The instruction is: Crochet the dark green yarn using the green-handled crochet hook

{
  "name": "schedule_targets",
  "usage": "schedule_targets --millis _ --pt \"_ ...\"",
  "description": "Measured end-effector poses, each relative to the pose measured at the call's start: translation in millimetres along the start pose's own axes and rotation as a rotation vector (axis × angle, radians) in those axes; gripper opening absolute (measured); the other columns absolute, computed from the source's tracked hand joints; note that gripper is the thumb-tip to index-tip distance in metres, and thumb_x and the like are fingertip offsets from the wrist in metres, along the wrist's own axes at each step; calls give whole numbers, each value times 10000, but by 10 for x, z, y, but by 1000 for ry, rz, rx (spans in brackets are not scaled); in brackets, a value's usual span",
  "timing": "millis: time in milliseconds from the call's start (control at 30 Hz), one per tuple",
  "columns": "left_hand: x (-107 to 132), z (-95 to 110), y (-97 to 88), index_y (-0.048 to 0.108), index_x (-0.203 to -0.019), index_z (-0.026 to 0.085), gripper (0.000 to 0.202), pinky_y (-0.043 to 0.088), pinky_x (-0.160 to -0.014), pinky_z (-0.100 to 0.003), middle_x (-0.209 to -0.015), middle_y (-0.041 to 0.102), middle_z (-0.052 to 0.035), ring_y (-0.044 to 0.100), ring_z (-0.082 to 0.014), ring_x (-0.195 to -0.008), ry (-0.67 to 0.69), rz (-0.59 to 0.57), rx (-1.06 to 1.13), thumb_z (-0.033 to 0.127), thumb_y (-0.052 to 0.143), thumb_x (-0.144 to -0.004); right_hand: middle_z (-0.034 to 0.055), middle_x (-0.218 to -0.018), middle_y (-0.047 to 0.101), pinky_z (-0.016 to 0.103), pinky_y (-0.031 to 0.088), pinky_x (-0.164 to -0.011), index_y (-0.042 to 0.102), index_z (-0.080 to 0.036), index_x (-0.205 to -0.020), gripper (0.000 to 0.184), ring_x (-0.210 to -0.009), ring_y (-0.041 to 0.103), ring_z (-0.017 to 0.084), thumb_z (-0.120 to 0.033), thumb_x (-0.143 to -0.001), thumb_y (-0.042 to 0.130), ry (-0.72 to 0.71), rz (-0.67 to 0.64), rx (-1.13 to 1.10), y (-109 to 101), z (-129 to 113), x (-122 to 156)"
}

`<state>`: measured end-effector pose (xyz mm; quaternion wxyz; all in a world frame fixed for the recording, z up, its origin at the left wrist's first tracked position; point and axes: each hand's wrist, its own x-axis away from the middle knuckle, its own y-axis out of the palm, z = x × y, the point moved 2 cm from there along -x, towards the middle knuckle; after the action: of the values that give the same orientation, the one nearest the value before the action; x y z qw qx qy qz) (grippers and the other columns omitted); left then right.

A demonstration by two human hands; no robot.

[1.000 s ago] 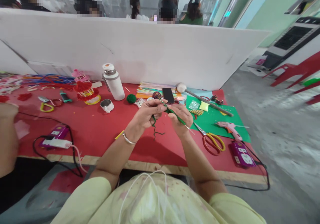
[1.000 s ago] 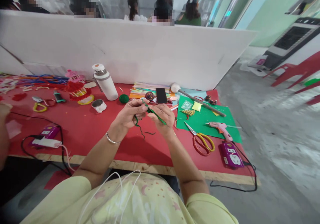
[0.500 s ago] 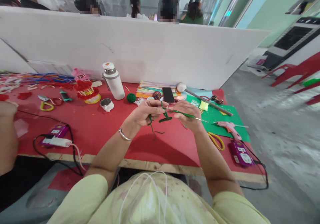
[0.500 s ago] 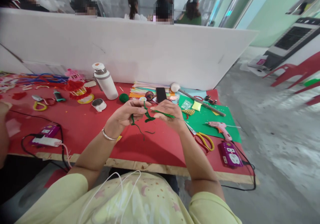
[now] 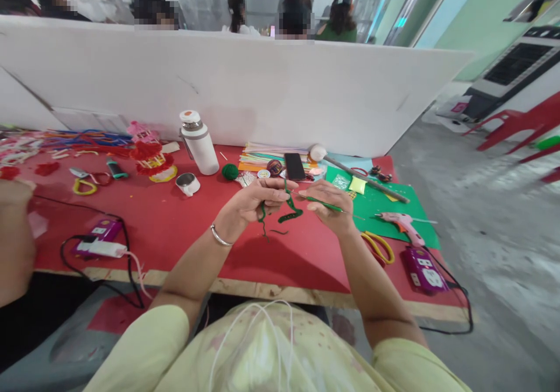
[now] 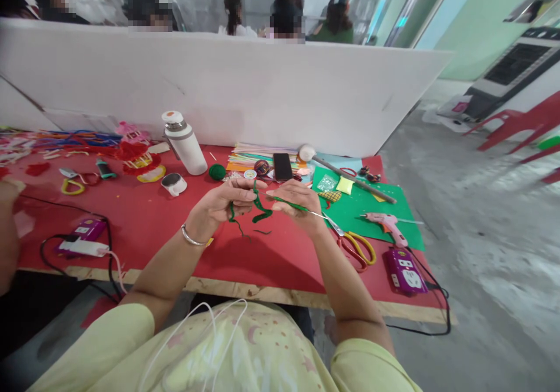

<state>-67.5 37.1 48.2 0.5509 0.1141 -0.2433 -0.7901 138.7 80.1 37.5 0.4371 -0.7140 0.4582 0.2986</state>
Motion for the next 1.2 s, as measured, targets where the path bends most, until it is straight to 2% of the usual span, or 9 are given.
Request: schedule_targets --millis 333,500,667,767,833,900,1000,1100,1200 --pt "25 60 10 842 -805 146 252 283 -438 -188 -507 575 31 423 -32 -437 73 149 -162 172 916 -565 44 -1035 851 381 644 -846 751 -281 -1309 446 -918 774 217 -240 -873 840 -227 -197 217 -247 -152 -61" --pt "9 104 -1 836 -760 135 217 350 -436 -194 -512 626 -4 516 -70 -436 39 129 -298 188 892 -556 30 -1003 848 386 639 -851 792 -310 -1235 356 -948 760 219 -265 -884 831 -123 -262 138 -347 -161 -96" --pt "-5 91 12 844 -753 127 215 367 -439 -192 -540 670 -34 550 -82 -455 13 67 -338 163 865 -541 38 -899 847 364 615 -835 850 -279 -1066 153 -874 753 196 -284 -927 786 65 -311 -121 -380 -136 -122" --pt "-36 44 71 850 -772 151 210 456 -499 -216 -621 719 -43 607 -108 -527 160 55 -359 192 897 -571 45 -777 811 317 580 -689 854 -235 -999 255 -720 706 168 -457 -950 738 345 -234 -355 -242 -58 -18" --pt "-61 8 118 853 -794 172 195 516 -552 -244 -690 745 -41 635 -124 -582 341 100 -401 229 912 -616 51 -751 777 248 439 -484 838 -203 -979 441 -561 590 119 -613 -940 679 591 -98 -485 -88 4 87" --pt "-75 -27 149 859 -831 186 170 509 -543 -241 -703 738 -31 619 -117 -583 495 190 -477 234 893 -671 32 -710 717 221 355 -431 809 -200 -963 520 -518 503 96 -698 -897 674 720 6 -572 80 29 169" --pt "-57 -47 162 848 -796 190 82 488 -538 -228 -740 749 -36 609 -106 -593 630 263 -602 214 864 -719 8 -802 652 203 321 -419 760 -239 -969 449 -525 470 73 -676 -899 687 671 139 -572 242 2 198" --pt "-14 -34 132 840 -792 189 93 482 -513 -232 -721 733 -29 589 -99 -548 574 211 -638 266 871 -749 41 -976 654 206 334 -410 732 -224 -893 382 -552 490 58 -606 -898 730 553 206 -453 274 -65 158" --pt "25 4 97 843 -813 196 134 455 -487 -231 -640 674 -5 548 -89 -505 553 174 -623 321 876 -778 49 -1033 694 206 346 -394 693 -222 -932 361 -525 514 51 -573 -881 762 588 190 -476 258 -117 110"
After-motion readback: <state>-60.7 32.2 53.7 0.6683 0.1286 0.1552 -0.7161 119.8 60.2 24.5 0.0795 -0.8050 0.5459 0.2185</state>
